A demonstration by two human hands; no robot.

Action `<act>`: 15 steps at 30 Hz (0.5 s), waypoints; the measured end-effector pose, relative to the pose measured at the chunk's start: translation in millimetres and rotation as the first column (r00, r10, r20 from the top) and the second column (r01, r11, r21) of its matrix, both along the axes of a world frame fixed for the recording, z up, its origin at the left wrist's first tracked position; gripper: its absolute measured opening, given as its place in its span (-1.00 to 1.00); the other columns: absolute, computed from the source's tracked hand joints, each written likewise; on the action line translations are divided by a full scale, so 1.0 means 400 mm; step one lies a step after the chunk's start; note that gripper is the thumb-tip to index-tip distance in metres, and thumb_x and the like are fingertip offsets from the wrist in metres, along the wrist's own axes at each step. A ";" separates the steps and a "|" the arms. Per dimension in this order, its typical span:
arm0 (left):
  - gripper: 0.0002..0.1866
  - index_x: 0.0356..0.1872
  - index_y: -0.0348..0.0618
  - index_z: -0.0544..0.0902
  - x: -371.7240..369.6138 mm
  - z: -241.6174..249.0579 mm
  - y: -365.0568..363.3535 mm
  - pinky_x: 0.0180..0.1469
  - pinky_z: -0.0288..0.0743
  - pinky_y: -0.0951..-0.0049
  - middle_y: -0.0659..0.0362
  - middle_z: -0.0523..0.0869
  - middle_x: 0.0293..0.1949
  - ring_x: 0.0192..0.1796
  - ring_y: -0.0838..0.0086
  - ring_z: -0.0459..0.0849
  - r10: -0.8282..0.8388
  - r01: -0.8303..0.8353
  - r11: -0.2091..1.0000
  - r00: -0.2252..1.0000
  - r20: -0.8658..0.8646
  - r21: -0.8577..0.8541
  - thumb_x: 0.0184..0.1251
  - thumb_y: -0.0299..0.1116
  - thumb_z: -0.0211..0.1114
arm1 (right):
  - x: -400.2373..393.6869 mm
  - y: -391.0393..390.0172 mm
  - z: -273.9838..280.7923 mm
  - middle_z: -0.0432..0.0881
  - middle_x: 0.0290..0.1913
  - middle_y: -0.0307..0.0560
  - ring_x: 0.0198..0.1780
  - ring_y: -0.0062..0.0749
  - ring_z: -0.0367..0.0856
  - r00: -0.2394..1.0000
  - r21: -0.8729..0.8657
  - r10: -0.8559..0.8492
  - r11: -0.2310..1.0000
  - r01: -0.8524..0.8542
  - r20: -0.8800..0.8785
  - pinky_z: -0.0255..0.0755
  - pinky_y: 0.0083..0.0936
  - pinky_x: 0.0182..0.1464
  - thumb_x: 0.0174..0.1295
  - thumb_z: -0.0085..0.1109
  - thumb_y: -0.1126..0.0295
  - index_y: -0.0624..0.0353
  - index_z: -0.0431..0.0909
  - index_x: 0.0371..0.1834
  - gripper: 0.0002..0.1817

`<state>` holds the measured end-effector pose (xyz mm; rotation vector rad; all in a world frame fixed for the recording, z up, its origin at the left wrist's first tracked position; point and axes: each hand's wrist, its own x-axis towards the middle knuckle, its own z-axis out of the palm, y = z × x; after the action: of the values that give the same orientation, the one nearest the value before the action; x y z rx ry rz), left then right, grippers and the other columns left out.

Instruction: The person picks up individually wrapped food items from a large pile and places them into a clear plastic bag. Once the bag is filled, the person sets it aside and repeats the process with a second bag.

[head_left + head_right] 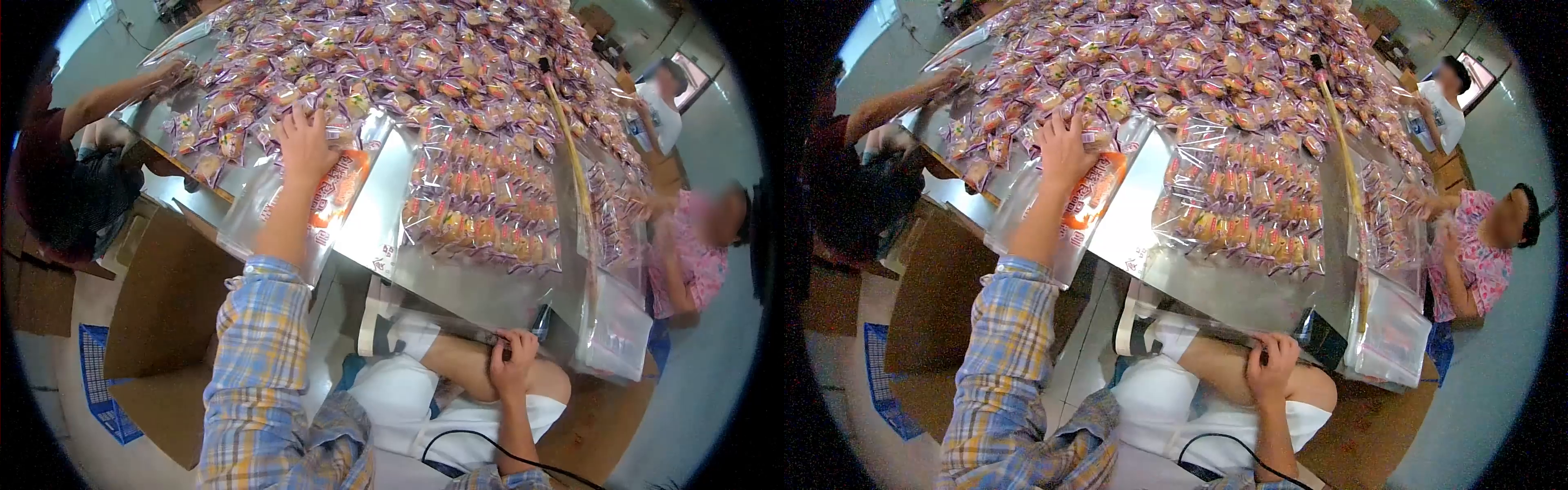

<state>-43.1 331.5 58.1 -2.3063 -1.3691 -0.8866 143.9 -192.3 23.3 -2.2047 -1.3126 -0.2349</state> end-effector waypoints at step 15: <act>-0.16 0.26 0.13 0.65 0.000 0.006 -0.015 0.40 0.29 -0.28 0.11 0.66 0.09 0.28 0.11 0.57 0.020 -0.019 0.995 1.000 0.011 -0.101 -0.15 0.13 0.72 | -0.001 -0.007 0.008 0.62 -0.05 0.05 0.07 0.04 0.53 1.000 0.017 -0.007 1.000 0.007 0.009 0.40 -0.12 0.19 0.14 0.27 0.56 0.13 0.71 -0.08 -0.74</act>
<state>-43.0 325.4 60.5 -2.3611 -1.4700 -0.8449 143.3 -195.0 26.5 -2.1966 -1.3033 -0.2585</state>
